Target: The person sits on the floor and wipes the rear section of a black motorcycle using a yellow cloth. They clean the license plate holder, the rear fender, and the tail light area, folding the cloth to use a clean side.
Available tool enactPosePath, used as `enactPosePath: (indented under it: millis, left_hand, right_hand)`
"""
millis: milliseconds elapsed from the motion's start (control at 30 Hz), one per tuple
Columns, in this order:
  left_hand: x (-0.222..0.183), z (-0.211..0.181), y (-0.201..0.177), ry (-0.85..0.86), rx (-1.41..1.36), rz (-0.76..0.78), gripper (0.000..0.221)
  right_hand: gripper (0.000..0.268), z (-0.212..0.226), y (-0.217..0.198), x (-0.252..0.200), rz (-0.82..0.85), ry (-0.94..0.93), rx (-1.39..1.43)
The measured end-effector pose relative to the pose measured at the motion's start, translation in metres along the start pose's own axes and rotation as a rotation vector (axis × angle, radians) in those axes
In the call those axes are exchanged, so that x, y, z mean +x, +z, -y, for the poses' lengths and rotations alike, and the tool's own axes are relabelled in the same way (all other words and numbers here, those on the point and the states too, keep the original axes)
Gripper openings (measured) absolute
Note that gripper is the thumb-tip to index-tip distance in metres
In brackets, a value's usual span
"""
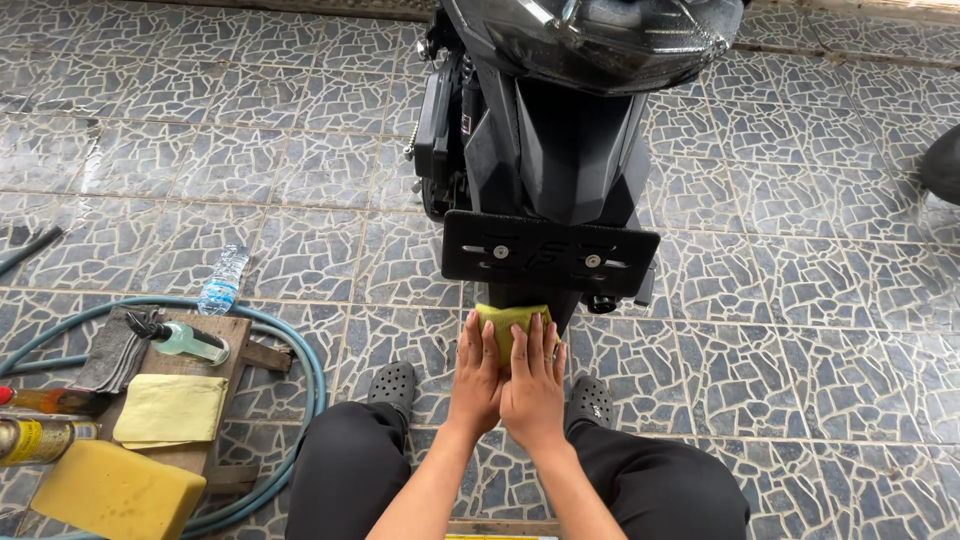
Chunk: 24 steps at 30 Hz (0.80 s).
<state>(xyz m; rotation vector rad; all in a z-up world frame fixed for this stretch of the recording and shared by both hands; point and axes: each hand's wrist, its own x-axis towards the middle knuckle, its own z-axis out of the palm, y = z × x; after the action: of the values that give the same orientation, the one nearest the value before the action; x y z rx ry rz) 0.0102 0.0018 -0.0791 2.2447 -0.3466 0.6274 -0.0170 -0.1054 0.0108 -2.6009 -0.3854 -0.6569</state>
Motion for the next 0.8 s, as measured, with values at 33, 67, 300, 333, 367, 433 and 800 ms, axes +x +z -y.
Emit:
enactPosePath:
  millis: [33,67,300,333,367,433,800]
  left_hand:
    - [0.008,-0.001,-0.004,-0.004,-0.001,0.003,0.083]
    - [0.016,-0.001,-0.007,-0.003,-0.016,0.01,0.084]
    - [0.051,-0.02,-0.041,0.028,-0.062,-0.005,0.085]
    - [0.045,-0.017,-0.037,0.03,-0.061,-0.006,0.085]
    - [0.038,-0.015,-0.032,0.035,-0.055,-0.007,0.084]
    - [0.018,-0.013,-0.022,0.044,-0.049,-0.009,0.083]
    - [0.015,-0.005,-0.009,0.07,0.216,0.032,0.085]
  right_hand:
    - [0.08,-0.002,-0.002,0.008,0.004,0.002,0.0]
    - [0.081,-0.005,-0.004,0.015,0.04,-0.002,0.003]
    - [0.08,-0.005,-0.021,0.034,0.113,0.015,0.033]
    - [0.08,-0.005,-0.018,0.03,0.111,0.014,0.033]
    - [0.081,-0.005,-0.016,0.024,0.114,0.021,0.021]
    - [0.081,-0.004,-0.009,0.007,0.114,0.028,0.007]
    - [0.085,-0.018,0.016,0.003,0.012,0.0,0.025]
